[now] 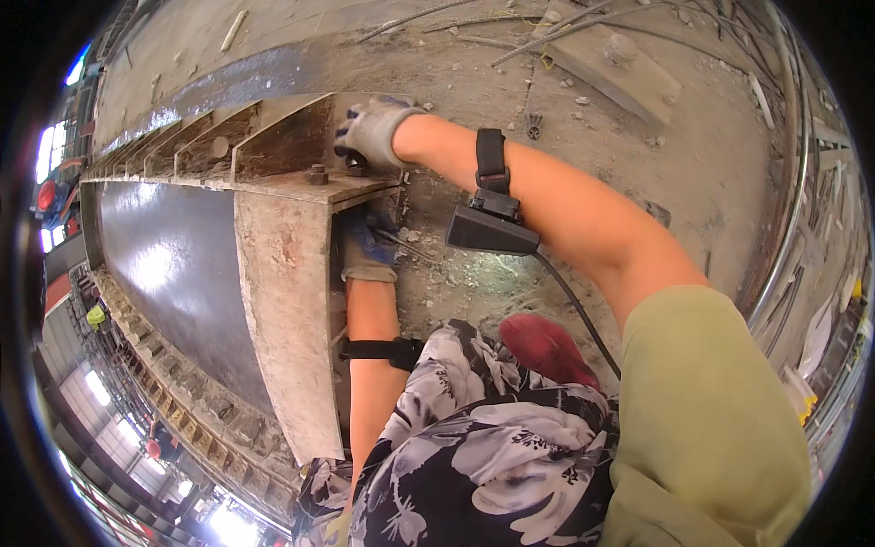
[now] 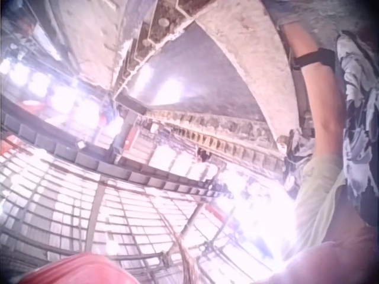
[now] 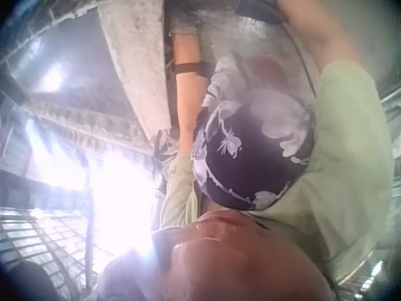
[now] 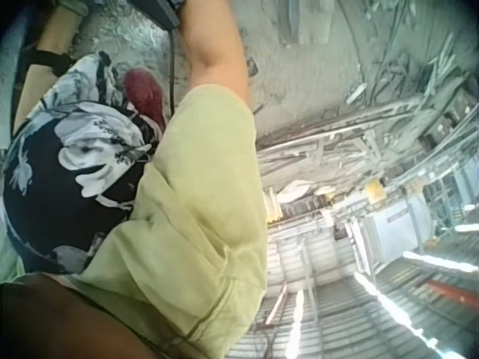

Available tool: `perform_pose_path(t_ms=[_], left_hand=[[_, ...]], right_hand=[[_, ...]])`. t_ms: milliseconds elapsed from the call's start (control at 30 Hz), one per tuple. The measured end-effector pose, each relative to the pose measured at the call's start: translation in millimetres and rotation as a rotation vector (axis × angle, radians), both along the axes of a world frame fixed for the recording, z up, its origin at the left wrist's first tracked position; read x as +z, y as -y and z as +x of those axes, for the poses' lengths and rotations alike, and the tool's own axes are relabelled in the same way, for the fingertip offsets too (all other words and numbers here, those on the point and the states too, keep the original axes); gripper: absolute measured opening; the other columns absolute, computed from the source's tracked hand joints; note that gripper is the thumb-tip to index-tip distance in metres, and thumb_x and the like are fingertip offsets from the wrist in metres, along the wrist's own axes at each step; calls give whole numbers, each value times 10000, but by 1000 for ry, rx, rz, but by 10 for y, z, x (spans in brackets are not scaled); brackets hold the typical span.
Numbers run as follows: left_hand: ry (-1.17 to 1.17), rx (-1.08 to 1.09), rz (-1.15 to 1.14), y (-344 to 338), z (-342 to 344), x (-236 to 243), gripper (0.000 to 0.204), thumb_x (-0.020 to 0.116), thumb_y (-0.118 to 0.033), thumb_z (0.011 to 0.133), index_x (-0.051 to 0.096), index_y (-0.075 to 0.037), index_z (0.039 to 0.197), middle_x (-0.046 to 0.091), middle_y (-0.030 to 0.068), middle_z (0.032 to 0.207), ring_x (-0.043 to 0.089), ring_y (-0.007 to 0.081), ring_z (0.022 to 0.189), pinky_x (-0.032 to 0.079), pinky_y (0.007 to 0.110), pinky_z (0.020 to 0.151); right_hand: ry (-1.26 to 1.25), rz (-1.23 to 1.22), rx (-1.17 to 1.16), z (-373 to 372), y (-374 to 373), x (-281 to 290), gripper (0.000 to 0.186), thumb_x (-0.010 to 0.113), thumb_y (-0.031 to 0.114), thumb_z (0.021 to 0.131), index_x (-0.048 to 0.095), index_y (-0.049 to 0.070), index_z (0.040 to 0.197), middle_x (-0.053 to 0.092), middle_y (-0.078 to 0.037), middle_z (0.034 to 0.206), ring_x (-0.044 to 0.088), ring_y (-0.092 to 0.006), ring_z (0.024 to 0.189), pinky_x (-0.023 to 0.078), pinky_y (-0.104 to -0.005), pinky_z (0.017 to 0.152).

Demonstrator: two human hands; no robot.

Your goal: The recorder measures a large concrete mold with a tape measure and then uses a power drill on the mold bolts.

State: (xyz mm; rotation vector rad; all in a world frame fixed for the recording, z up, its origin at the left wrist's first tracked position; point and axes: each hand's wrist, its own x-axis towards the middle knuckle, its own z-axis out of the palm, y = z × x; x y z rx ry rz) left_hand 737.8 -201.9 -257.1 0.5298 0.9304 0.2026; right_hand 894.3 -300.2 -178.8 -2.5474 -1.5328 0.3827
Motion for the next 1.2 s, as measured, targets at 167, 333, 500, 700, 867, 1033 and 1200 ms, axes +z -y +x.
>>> perform_pose_path(t_ms=[167, 333, 500, 700, 867, 1033, 1200], left_hand=[[-65, -74, -9, -55, -68, -114, 315, 539, -273, 991, 596, -26, 1178, 652, 65, 956, 649, 165, 836, 595, 270, 744], [152, -57, -134, -136, -155, -298, 304, 498, -250, 1011, 587, -14, 1180, 661, 69, 980, 656, 163, 858, 609, 269, 764], [227, -148, -128, -181, -339, -190, 310, 476, -240, 1019, 573, -11, 1204, 671, 81, 1029, 663, 144, 902, 601, 260, 821], [154, -26, -78, -115, -248, -150, 230, 518, -209, 996, 598, -59, 1151, 686, 31, 1000, 659, 145, 905, 604, 290, 725], [9, 15, -71, -25, -186, -74, 278, 470, -227, 1009, 561, -57, 1209, 642, 50, 1093, 618, 163, 986, 553, 307, 806], [-31, 26, -56, 49, -113, 61, 326, 423, -246, 1022, 525, -56, 1267, 598, 69, 1186, 577, 182, 1068, 502, 323, 888], [-122, 60, -13, 148, -11, 235, 375, 376, -265, 1035, 488, -54, 1324, 553, 88, 1278, 536, 201, 1150, 451, 339, 969]], right_hand=[[82, -43, 95, 64, -26, -1, 422, 633, 170, 876, 574, 246, 1286, 593, 9, 1297, 517, -250, 1252, 463, -399, 1006], [-23, -60, 19, 230, 103, 110, 519, 729, 214, 799, 555, 263, 1285, 642, 0, 1161, 555, -233, 1166, 481, -382, 974], [-100, -493, 58, 323, 164, 201, 389, 693, 252, 835, 602, 219, 1211, 652, -52, 1176, 598, -263, 1125, 485, -397, 953], [-740, 156, -171, -17, 44, -40, 262, 595, 245, 870, 681, 80, 1055, 694, -169, 1011, 641, -337, 987, 487, -408, 844], [-927, 264, -228, -96, 3, -215, 279, 575, 238, 896, 623, 37, 1083, 674, -204, 1035, 623, -378, 1004, 473, -430, 855], [-719, 129, -361, -157, -94, -196, 433, 560, 379, 914, 669, -12, 1065, 672, -244, 1045, 631, -399, 999, 485, -446, 863], [-773, 99, -374, -165, -103, -216, 452, 537, 399, 926, 654, 4, 1112, 660, -244, 1092, 621, -403, 1030, 480, -446, 885]])
